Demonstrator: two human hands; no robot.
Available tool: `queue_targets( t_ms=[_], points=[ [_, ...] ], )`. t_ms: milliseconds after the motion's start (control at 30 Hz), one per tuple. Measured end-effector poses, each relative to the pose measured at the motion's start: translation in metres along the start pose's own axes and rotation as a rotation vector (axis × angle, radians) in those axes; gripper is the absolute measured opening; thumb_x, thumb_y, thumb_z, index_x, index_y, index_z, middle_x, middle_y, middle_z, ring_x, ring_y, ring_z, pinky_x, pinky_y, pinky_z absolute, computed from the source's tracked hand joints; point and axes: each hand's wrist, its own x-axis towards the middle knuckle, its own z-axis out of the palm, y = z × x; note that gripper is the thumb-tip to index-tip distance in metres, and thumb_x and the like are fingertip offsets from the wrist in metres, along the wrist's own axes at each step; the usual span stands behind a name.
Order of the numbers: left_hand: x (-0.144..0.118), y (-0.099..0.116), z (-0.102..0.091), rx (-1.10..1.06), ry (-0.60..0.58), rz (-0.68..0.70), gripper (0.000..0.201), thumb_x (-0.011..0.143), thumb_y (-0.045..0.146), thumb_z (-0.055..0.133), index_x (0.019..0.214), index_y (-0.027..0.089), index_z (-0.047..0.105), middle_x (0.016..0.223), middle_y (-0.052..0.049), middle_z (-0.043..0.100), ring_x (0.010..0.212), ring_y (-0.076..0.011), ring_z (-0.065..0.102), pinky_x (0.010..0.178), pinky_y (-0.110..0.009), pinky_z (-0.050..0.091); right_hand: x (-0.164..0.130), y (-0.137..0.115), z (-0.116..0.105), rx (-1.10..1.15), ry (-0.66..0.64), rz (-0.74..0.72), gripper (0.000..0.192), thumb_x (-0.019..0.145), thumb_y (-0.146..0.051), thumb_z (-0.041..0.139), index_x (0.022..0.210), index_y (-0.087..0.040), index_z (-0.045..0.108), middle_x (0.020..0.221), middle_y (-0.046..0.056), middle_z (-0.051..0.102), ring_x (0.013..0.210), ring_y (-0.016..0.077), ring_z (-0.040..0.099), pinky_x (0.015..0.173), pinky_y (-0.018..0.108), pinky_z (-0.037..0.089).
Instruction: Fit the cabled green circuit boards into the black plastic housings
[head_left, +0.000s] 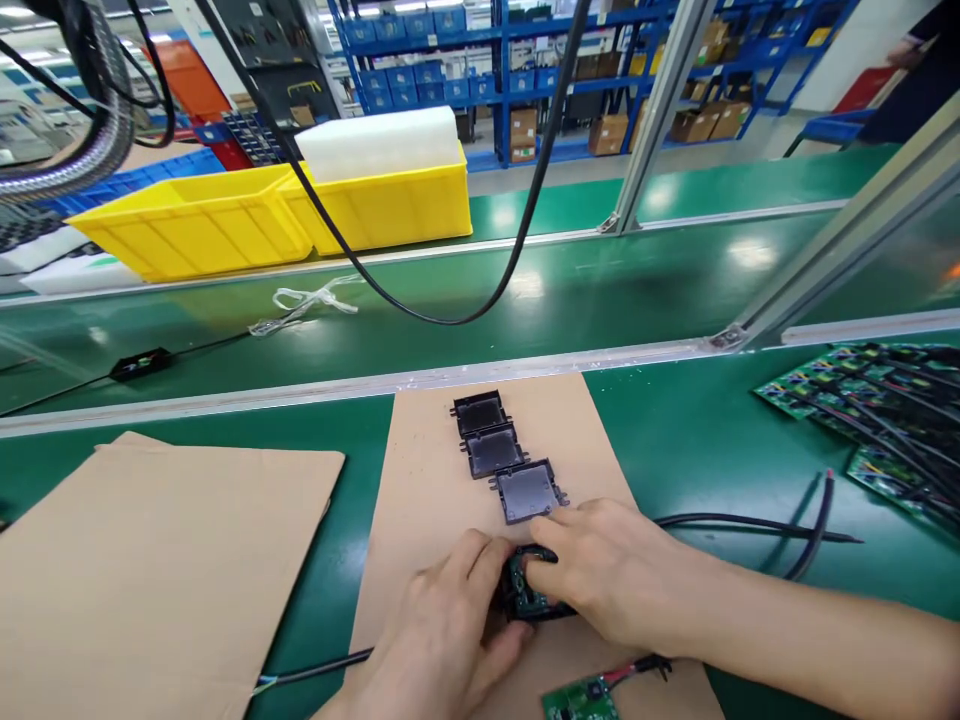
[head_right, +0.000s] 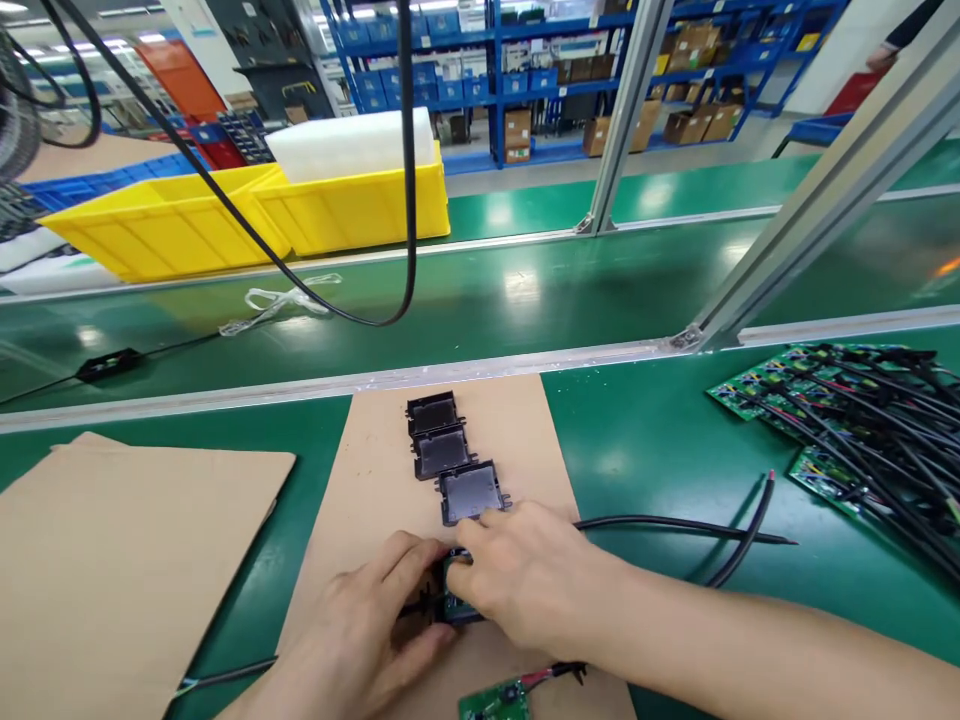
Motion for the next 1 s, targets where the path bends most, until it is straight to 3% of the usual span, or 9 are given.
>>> queue_targets(
  t_ms=[167, 267, 333, 467, 567, 667, 767, 833, 1000],
  points=[
    [-0.006, 0.0, 0.006, 0.003, 0.005, 0.05, 0.053, 0.08, 0.021, 0.064, 0.129, 0.023, 0.044, 0.112, -0.007, 0.061, 0.082, -0.0235, 0.07, 0.066, -0.037, 0.06, -0.005, -0.008, 0.006, 0.055, 0.049, 0.086, 0.009, 0.09, -0.015, 0.055, 0.083, -0.021, 0.057, 0.086, 0.004, 0.049, 0.073, 0.0198, 0.043, 0.055, 0.032, 0.02],
    [-0.009, -0.002, 0.001, -0.027, -0.011, 0.055, 0.055, 0.084, 0.022, 0.061, 0.135, 0.024, 0.041, 0.118, -0.008, 0.06, 0.089, -0.0228, 0.069, 0.071, -0.036, 0.06, -0.005, -0.009, 0.008, 0.082, 0.079, 0.105, 0.011, 0.088, -0.012, 0.056, 0.081, -0.02, 0.056, 0.086, 0.004, 0.048, 0.075, 0.02, 0.042, 0.053, 0.033, 0.016],
    [-0.01, -0.001, -0.006, -0.052, -0.031, 0.029, 0.046, 0.086, 0.019, 0.056, 0.131, 0.023, 0.046, 0.114, -0.007, 0.063, 0.091, -0.0223, 0.068, 0.074, -0.035, 0.058, -0.005, -0.01, 0.009, 0.097, 0.098, 0.107, 0.011, 0.088, -0.012, 0.057, 0.081, -0.02, 0.056, 0.086, 0.003, 0.048, 0.076, 0.0198, 0.041, 0.052, 0.033, 0.013],
    [-0.004, 0.01, -0.024, -0.011, -0.141, -0.089, 0.018, 0.09, 0.018, 0.047, 0.098, 0.023, 0.062, 0.092, -0.003, 0.071, 0.08, -0.0222, 0.069, 0.069, -0.033, 0.054, -0.006, -0.011, 0.012, 0.124, 0.133, 0.123, 0.01, 0.088, -0.014, 0.061, 0.082, -0.02, 0.057, 0.085, 0.003, 0.049, 0.075, 0.0195, 0.041, 0.051, 0.033, 0.009],
    [0.004, 0.019, -0.031, 0.072, -0.184, -0.098, 0.019, 0.087, 0.014, 0.05, 0.073, 0.021, 0.06, 0.071, 0.0, 0.069, 0.062, -0.0191, 0.065, 0.055, -0.027, 0.047, -0.007, -0.009, 0.015, 0.141, 0.152, 0.139, 0.01, 0.086, -0.014, 0.064, 0.081, -0.021, 0.059, 0.085, 0.003, 0.049, 0.075, 0.0194, 0.042, 0.051, 0.033, 0.008],
    [0.005, 0.02, -0.022, 0.145, -0.013, 0.013, 0.021, 0.086, 0.012, 0.047, 0.069, 0.02, 0.057, 0.063, 0.0, 0.065, 0.055, -0.0175, 0.063, 0.049, -0.026, 0.044, -0.007, -0.007, 0.016, 0.144, 0.171, 0.141, 0.009, 0.085, -0.016, 0.066, 0.081, -0.021, 0.061, 0.085, 0.003, 0.049, 0.076, 0.0198, 0.041, 0.051, 0.033, 0.007],
    [-0.002, 0.013, -0.005, 0.236, 0.256, 0.161, 0.023, 0.091, 0.011, 0.041, 0.088, 0.018, 0.062, 0.067, -0.002, 0.066, 0.056, -0.017, 0.064, 0.049, -0.026, 0.047, -0.007, -0.006, 0.016, 0.145, 0.193, 0.133, 0.007, 0.086, -0.016, 0.066, 0.082, -0.021, 0.063, 0.083, 0.002, 0.048, 0.075, 0.0195, 0.04, 0.05, 0.033, 0.008],
    [-0.008, 0.007, 0.003, 0.319, 0.352, 0.236, 0.023, 0.093, 0.01, 0.04, 0.101, 0.016, 0.062, 0.072, -0.003, 0.068, 0.058, -0.0162, 0.064, 0.051, -0.026, 0.049, -0.008, -0.007, 0.015, 0.154, 0.204, 0.124, 0.008, 0.088, -0.015, 0.064, 0.082, -0.021, 0.064, 0.082, 0.002, 0.048, 0.073, 0.0189, 0.039, 0.05, 0.034, 0.009],
    [-0.018, 0.002, 0.008, 0.612, 0.261, 0.344, 0.035, 0.088, 0.0, 0.038, 0.116, 0.007, 0.057, 0.088, -0.01, 0.07, 0.068, -0.019, 0.065, 0.056, -0.029, 0.052, -0.009, -0.008, 0.011, 0.163, 0.231, 0.129, 0.016, 0.092, -0.015, 0.058, 0.078, -0.019, 0.063, 0.08, 0.003, 0.048, 0.077, 0.0197, 0.039, 0.056, 0.033, 0.02]
  ],
)
